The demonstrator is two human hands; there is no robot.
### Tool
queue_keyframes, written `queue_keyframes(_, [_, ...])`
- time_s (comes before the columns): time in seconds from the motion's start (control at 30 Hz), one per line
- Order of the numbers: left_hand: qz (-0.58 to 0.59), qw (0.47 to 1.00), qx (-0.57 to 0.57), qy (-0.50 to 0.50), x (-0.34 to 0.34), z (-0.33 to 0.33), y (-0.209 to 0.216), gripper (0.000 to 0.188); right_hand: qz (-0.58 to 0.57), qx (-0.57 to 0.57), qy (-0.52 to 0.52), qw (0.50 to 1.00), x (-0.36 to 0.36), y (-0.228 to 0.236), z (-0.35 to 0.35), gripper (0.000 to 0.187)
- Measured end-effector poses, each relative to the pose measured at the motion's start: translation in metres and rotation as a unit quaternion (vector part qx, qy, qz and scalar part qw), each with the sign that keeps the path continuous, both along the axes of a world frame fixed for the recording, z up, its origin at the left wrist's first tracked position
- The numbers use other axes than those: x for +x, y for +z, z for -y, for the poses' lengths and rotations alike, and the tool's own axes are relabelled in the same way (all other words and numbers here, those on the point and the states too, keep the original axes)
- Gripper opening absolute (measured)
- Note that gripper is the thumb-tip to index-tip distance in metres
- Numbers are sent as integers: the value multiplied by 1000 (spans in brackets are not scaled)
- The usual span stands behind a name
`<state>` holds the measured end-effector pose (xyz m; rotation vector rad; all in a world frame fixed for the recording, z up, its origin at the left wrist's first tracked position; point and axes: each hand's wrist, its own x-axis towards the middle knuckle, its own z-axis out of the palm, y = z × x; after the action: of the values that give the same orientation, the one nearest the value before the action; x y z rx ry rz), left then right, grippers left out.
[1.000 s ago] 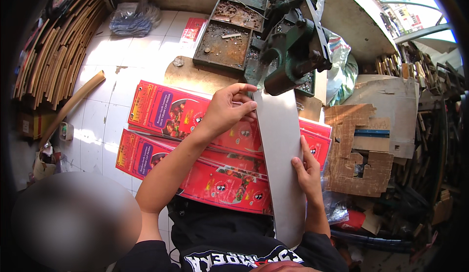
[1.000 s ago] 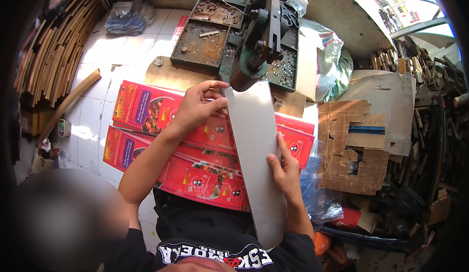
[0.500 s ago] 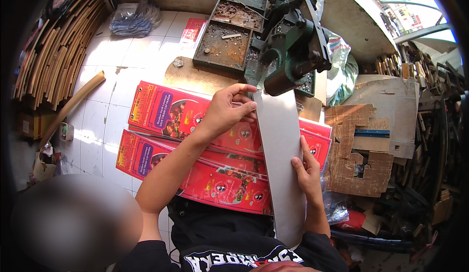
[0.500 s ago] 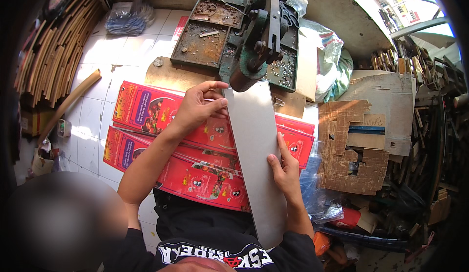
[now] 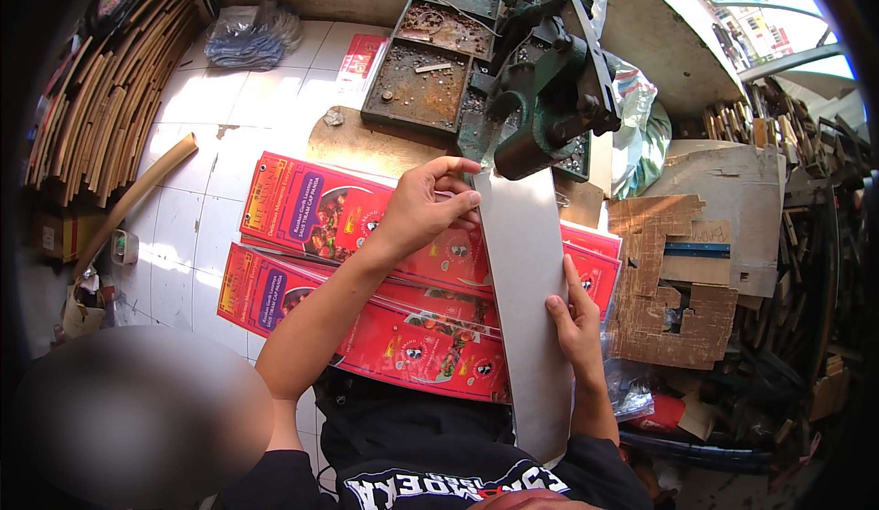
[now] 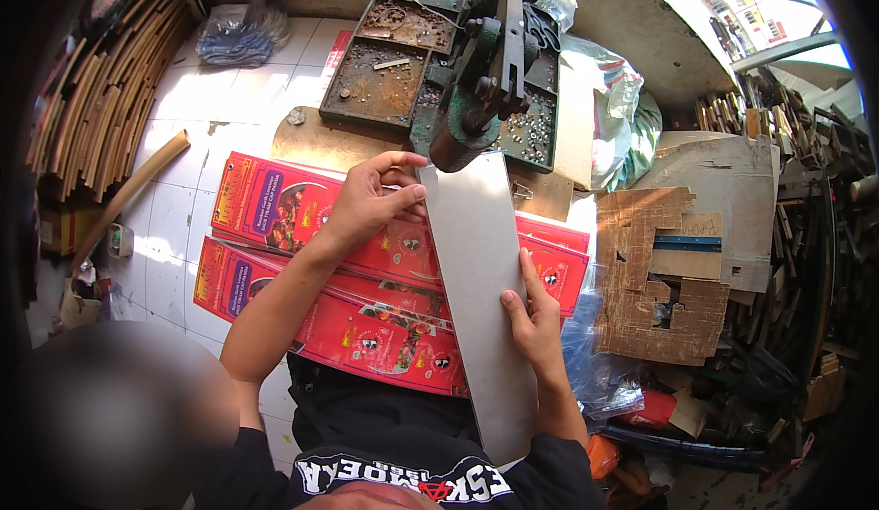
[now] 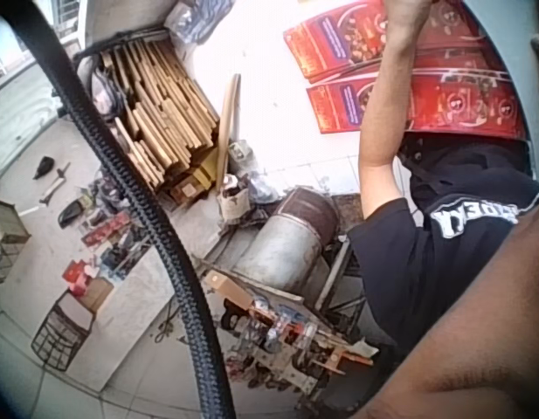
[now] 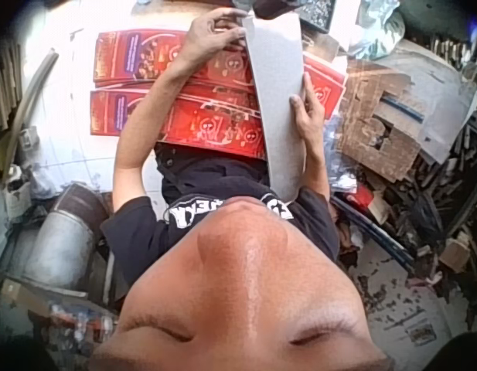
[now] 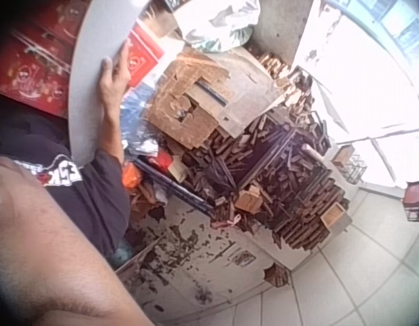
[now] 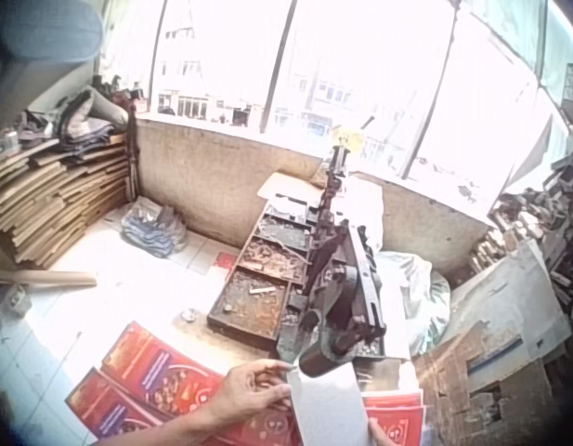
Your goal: The person places a red card and a grey plate into a transparent plastic sleeve by hand. They then use a manual grommet press to attach a metal eyelet to the corner of the assembly.
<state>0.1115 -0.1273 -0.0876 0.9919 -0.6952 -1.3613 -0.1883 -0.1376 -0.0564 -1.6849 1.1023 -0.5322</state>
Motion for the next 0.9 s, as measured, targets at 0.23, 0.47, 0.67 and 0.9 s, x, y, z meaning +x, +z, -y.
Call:
queue_keyframes(0.23, [3,1000,-1,6,0,0,1,38,-15,0,-6,1000,0,-1,1,61])
queue_keyframes(0.47, [-3,1000,-1,9,-1,0,0,39,1,-6,3,1000,1,-1,1,61])
queue_keyframes(0.67, [-1,1000,0,15,-1,0,1,38,7,0,0,1000,2,0,1,61])
queue_keyframes(0.9, [-1,1000,0,18,-1,0,1,38,7,-3,0,1000,2,-1,1,62])
